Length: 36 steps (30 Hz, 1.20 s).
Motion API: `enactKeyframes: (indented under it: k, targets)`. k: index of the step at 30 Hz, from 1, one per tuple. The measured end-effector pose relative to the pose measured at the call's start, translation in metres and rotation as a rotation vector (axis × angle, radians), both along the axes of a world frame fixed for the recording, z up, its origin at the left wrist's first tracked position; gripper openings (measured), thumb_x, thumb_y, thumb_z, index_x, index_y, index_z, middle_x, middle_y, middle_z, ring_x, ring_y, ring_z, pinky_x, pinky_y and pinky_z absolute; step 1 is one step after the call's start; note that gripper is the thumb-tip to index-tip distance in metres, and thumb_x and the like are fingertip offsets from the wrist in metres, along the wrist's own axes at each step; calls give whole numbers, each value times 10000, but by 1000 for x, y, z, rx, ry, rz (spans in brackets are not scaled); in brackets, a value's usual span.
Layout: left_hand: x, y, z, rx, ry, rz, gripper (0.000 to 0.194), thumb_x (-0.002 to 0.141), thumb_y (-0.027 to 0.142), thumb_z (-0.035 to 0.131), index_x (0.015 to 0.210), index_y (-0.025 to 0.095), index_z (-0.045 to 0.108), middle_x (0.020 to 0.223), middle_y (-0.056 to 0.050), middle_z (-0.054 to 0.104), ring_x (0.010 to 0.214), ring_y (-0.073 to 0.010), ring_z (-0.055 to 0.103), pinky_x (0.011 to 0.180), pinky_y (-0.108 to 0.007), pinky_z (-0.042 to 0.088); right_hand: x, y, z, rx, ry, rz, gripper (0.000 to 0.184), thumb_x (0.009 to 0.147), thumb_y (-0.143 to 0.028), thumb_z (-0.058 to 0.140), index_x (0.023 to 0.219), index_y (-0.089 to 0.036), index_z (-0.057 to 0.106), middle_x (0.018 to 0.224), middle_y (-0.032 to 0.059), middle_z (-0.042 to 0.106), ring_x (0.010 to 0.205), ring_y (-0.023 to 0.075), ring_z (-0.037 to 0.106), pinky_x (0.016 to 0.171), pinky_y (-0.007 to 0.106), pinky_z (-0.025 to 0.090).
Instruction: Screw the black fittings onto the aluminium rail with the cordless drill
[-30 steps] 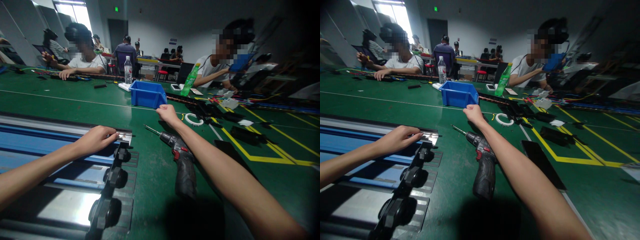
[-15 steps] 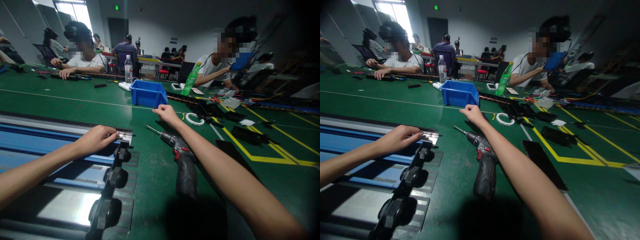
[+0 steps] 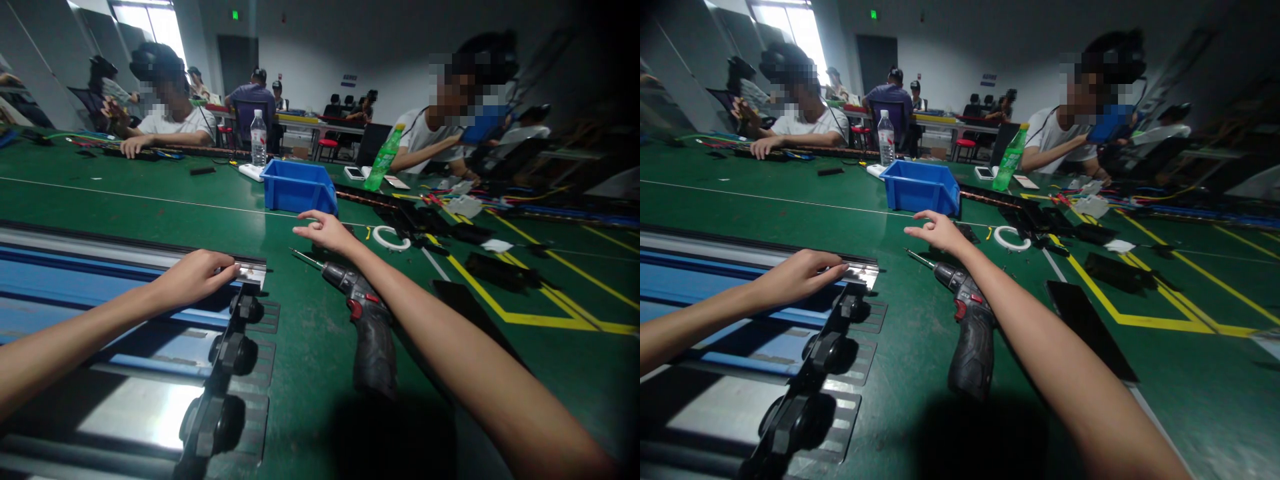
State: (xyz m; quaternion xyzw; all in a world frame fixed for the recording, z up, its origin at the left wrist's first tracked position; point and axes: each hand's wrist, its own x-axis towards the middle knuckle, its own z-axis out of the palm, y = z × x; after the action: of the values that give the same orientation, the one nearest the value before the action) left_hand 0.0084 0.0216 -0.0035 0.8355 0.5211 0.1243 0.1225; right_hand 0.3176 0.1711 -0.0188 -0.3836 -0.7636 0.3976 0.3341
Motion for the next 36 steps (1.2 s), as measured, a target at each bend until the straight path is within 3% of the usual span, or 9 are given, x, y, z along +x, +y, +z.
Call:
enactKeyframes:
  k: [7,11,13,16,19,22,30,36]
  targets:
    - [0,0,0,2,-4,-4,456,1047,469,409,713,192,546,658,-2,562,623,-150,495,618,-299,271,0,0,-2,-106,21,48,655,734,-572,876,1219,-212,624,570,-83,475,461,103,362,437,240,258]
    - [0,-1,0,0,-8,-8,452,1048,463,409,711,192,542,656,-2,559,622,-150,491,616,-300,270,-2,-1,1,-209,140,77,794,824,-693,732,1425,-237,481,702,-10,615,558,175,556,443,272,396]
    - [0,-1,0,1,-7,-9,448,1048,457,410,712,192,542,654,0,556,619,-148,488,616,-300,270,-3,-3,5,-247,219,92,816,900,-784,532,1500,-248,393,867,49,689,753,229,676,549,315,520]
    - [0,-1,0,5,-5,-10,441,1048,449,413,719,191,553,654,1,559,619,-148,490,616,-299,273,-3,-6,12,-327,382,115,838,949,-825,301,1573,-266,284,1159,106,705,1081,274,689,810,415,601]
    - [0,0,-1,16,-6,-14,445,1049,447,416,710,191,547,650,1,560,617,-146,492,614,-298,274,-1,-8,17,-478,574,154,845,947,-820,348,1586,-272,279,1329,121,659,1235,286,631,981,486,559]
    - [0,0,-1,27,-3,-21,447,1051,448,415,706,192,540,643,2,557,608,-146,489,608,-300,271,1,-9,20,-577,662,182,853,924,-828,415,1558,-264,332,1404,129,620,1278,293,610,1038,506,534]
    - [0,-1,0,22,3,-14,449,1052,456,413,716,195,554,653,-3,575,618,-155,508,609,-296,277,2,-13,25,-613,623,194,821,887,-848,442,1450,-250,465,1366,155,653,1290,337,613,950,512,590]
    - [0,-1,0,0,-4,-11,443,1053,460,409,755,194,600,689,-11,607,645,-162,526,628,-296,292,3,-11,23,-630,608,247,844,890,-839,458,1461,-218,443,1283,169,692,1202,346,670,935,497,590]
